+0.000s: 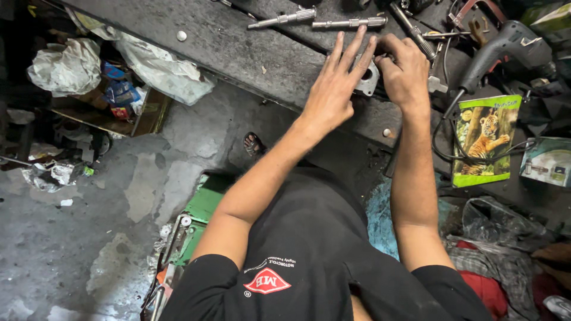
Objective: The person uses a cylindrical metal tool to manually ream the interior of a metallic engine casing on a workbench. They rotate the tool by hand to smooth the surface, then move to a grinding machine to sharpen the tool's edge.
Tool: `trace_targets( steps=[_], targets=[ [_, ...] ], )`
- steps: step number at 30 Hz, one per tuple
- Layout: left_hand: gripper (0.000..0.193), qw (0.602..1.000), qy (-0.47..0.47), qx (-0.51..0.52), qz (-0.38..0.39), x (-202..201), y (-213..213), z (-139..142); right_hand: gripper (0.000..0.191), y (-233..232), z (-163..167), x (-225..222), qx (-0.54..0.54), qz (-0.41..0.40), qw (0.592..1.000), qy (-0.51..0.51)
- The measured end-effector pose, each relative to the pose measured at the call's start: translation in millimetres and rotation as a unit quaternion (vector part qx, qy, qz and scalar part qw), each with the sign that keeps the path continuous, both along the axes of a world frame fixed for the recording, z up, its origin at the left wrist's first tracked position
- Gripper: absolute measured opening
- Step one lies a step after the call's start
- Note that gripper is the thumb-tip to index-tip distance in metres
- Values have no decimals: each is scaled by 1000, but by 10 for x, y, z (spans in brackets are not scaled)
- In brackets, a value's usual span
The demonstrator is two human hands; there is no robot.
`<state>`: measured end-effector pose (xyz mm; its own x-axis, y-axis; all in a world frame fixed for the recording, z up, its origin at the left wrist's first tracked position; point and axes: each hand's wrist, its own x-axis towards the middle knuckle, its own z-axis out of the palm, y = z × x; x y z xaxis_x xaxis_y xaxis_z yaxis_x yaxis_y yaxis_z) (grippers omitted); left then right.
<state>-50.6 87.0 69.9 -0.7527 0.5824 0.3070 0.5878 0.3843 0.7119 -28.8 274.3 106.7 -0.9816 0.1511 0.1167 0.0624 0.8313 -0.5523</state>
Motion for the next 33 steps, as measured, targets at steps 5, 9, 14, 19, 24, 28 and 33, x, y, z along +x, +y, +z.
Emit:
trace_targets(
  steps=[5,9,14,19,24,28,33],
  targets=[
    [121,999,-28,26,-18,-30,-25,-21,25,8,-2,-1,2,-7,1000,-3],
    [132,998,-15,36,-55,-101,-88,23,25,8,4,-10,2,13,1000,6],
    [136,997,-34,10,-66,-105,-110,95,26,-3,18,-10,4,2,1000,0],
    [124,999,-12,-26,-16,-35,-64,82,25,-14,25,3,15,-1,1000,-8],
    [121,999,-10,19,34,50,17,43,28,-20,32,7,11,3,1000,7],
    [117,998,-16,32,45,97,24,40,27,-30,40,4,6,19,1000,13],
    [105,993,40,19,107,241,79,48,28,-64,39,15,32,0,999,1]
  ],
)
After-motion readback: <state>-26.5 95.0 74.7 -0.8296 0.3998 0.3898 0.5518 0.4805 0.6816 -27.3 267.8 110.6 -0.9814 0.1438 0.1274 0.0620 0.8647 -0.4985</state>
